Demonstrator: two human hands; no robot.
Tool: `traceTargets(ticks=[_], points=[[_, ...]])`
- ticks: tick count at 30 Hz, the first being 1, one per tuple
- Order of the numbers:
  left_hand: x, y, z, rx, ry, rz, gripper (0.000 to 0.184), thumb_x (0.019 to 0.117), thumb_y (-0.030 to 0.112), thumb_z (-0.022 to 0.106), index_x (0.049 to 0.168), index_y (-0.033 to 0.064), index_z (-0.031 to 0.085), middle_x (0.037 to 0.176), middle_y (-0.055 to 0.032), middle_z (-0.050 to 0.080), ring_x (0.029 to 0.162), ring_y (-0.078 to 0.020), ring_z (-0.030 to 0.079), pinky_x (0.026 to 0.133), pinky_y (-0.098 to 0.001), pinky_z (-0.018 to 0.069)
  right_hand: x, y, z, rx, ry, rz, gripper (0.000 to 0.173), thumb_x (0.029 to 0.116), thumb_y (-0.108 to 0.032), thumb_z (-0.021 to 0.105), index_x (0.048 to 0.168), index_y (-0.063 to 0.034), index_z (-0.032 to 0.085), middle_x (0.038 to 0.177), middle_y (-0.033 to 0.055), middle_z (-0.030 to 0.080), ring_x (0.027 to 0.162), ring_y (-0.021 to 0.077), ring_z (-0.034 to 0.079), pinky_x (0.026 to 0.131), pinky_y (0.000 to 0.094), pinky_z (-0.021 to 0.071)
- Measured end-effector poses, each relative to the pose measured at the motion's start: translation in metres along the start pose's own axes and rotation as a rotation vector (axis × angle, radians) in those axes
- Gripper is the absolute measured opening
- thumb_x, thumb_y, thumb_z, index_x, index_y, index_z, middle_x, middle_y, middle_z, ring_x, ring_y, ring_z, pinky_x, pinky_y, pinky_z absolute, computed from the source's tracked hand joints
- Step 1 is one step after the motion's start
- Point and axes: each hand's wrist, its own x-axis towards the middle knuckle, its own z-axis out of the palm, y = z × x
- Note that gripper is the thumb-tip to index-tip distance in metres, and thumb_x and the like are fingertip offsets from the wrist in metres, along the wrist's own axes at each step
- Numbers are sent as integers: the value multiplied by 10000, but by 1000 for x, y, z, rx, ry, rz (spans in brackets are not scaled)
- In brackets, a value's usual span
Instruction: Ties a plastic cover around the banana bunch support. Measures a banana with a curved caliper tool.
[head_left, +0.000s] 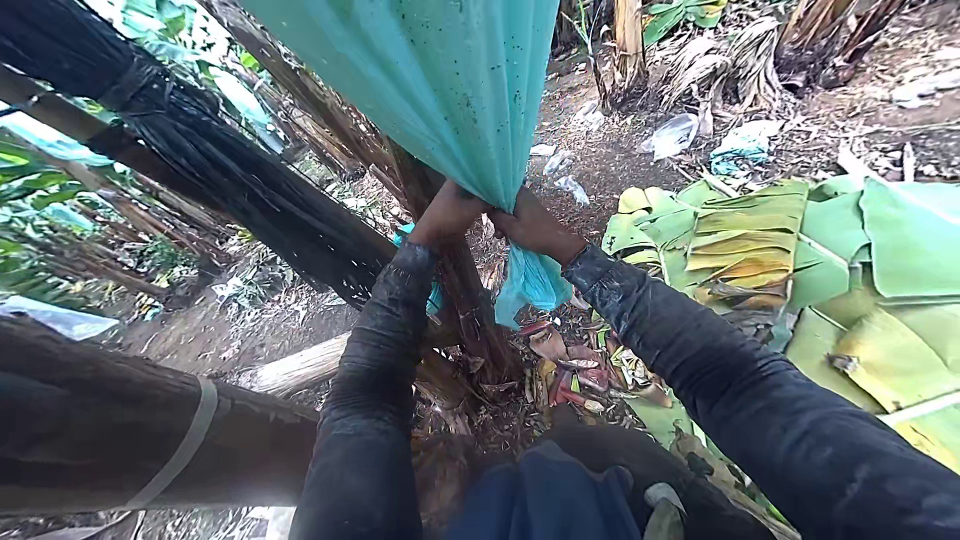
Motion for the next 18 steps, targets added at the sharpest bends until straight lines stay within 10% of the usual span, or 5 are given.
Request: traceTargets(ticks=[7, 10, 12, 18], points=[[-27, 74, -1, 1046, -271, -106, 216, 1023, 219, 574, 1001, 88, 743, 953, -176, 723, 939, -402, 704, 805, -663, 550, 7, 5, -7, -312, 66, 133, 371, 1061, -337, 535, 1190, 5, 600, 868, 99, 724, 793, 245, 722, 781, 484, 596], [-21, 136, 50, 1325, -408, -26, 129, 990, 104, 584, 1013, 74, 707, 958, -191, 689, 900, -428, 685, 681, -615, 538, -18, 0, 2, -479, 102, -16, 411, 943, -191, 682, 1235, 95, 632, 1189, 284, 661, 1144, 415, 637, 995, 563, 489], [4, 153, 75, 1369, -491, 110, 120, 965, 45, 579, 913, 14, 682, 909, -205, 675, 873, -427, 674, 660, -590, 517, -34, -12, 7, -459, 71, 58, 381, 975, -190, 683, 1267, 55, 660, 1308, 244, 648, 1259, 348, 588, 1108, 469, 417], [90, 118, 86, 1520, -667, -104, 235, 1016, 68, 513, 1020, -89, 689, 1089, -298, 675, 1071, -494, 645, 844, -677, 501, -29, -17, 19, -406, 232, 193, 426, 1088, -338, 467, 1302, 2, 608, 1137, 216, 689, 1037, 375, 690, 902, 559, 542]])
